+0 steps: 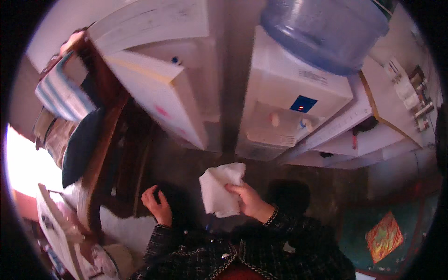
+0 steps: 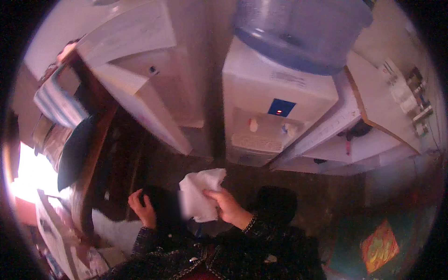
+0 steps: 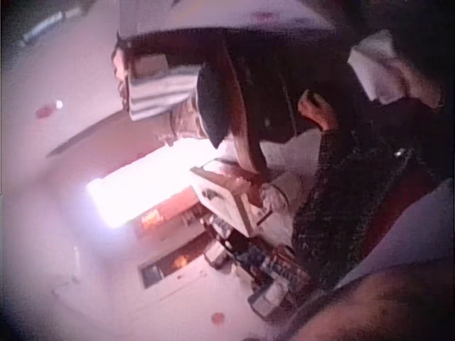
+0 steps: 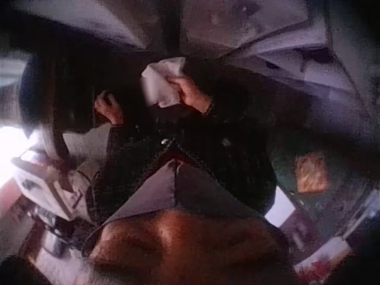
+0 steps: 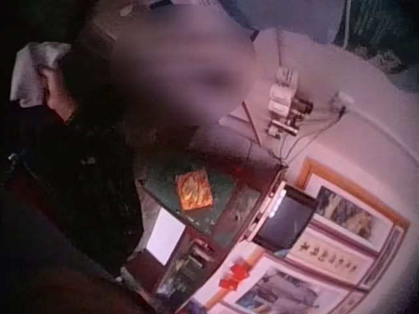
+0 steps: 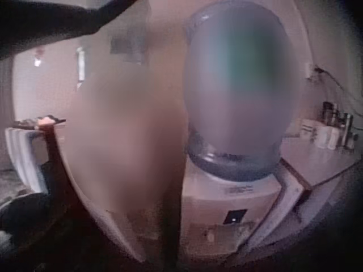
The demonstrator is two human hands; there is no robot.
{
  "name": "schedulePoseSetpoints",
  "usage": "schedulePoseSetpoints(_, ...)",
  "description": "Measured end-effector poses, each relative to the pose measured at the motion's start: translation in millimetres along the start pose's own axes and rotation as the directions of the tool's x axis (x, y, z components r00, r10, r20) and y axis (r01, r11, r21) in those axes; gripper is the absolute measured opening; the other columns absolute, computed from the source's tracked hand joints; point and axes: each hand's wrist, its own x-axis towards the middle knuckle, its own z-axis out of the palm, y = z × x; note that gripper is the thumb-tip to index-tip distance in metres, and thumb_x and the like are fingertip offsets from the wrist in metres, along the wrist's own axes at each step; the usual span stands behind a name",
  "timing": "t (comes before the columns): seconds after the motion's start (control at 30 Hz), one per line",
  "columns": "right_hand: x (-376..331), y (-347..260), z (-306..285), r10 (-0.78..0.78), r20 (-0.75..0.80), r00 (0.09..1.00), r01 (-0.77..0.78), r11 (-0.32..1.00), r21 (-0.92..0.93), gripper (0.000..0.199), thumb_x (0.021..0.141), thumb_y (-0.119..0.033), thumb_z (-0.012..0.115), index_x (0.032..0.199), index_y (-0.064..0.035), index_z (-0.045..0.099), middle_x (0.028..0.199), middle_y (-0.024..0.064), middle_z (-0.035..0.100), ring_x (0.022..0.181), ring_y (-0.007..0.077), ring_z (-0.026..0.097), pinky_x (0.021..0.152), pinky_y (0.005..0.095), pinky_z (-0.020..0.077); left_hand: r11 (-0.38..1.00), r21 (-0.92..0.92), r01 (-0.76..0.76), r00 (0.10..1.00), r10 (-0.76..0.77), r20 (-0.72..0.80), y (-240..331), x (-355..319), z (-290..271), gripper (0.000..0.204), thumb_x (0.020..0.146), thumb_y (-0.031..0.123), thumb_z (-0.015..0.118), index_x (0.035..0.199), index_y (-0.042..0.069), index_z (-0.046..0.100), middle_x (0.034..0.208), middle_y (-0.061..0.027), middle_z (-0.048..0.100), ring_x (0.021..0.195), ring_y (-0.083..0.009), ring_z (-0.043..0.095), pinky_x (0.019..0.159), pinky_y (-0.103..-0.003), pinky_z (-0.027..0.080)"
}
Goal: The person wipes the exterior of a large water dispenser bottle with a white cloth. They then move to a white water cooler, wiping the front panel and the interior of the dispenser door. The person cleans the control buttons and the drip tray area before wiping the lower vent and closing the door.
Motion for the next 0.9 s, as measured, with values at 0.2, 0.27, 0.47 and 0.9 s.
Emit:
schedulePoseSetpoints(0.2, -1.8, 55.0, -31.1, -0.073, -0.057, 0.996, 0.079, 0.990, 0.115, 0.043, 0.093, -0.013, 0.057, 0.134, -0.0085, 0.047, 0.125, 0.0079, 0.057, 0.114, 0.0247, 0.056, 0.098, 0.0436, 0.0457, 0.874, -0.009, 0.486, 0.795, -0.438, 0.419, -217.8, -218.1, -59.3, 0.031, 0.083, 0.003, 0.059, 0.114, 0.003, 0.056, 0.111, -0.0174, 0.057, 0.114, -0.0335, 0.050, 0.099, -0.043, 0.039)
schedulePoseSetpoints(0.27, 1.5, 77.1, -5.6, -0.025, -0.003, 1.000, 0.025, 0.998, 0.060, 0.043, 0.093, -0.012, 0.055, 0.135, -0.0077, 0.045, 0.128, 0.0085, 0.056, 0.116, 0.0253, 0.055, 0.099, 0.0437, 0.0451, 0.940, -0.008, 0.341, 0.723, -0.257, 0.641, -277.2, -292.7, -94.0, 0.036, 0.077, 0.007, 0.064, 0.113, 0.004, 0.057, 0.106, -0.0175, 0.060, 0.109, -0.0335, 0.054, 0.094, -0.042, 0.044)
schedulePoseSetpoints(0.47, 1.5, 101.2, -18.7, -0.089, 0.078, 0.993, 0.096, 0.991, -0.091, 0.044, 0.093, -0.012, 0.052, 0.136, -0.0071, 0.045, 0.130, 0.0093, 0.056, 0.118, 0.0260, 0.055, 0.100, 0.0439, 0.0446, 0.998, 0.025, -0.051, -0.014, -0.025, 1.000, -155.3, -228.2, -149.8, 0.040, 0.074, 0.016, 0.069, 0.112, 0.006, 0.061, 0.104, -0.0153, 0.066, 0.099, -0.0324, 0.062, 0.090, -0.038, 0.049)
schedulePoseSetpoints(0.9, -2.0, 108.2, -21.8, -0.100, 0.167, 0.981, 0.115, 0.990, -0.080, 0.042, 0.094, -0.014, 0.052, 0.135, -0.0049, 0.046, 0.129, 0.0102, 0.057, 0.116, 0.0261, 0.056, 0.099, 0.0424, 0.0449, 0.125, 0.187, 0.974, -0.109, -0.465, 0.879, -105.4, -230.9, -134.4, 0.041, 0.093, 0.024, 0.055, 0.131, 0.007, 0.054, 0.124, -0.0073, 0.062, 0.107, -0.0200, 0.060, 0.096, -0.035, 0.048)
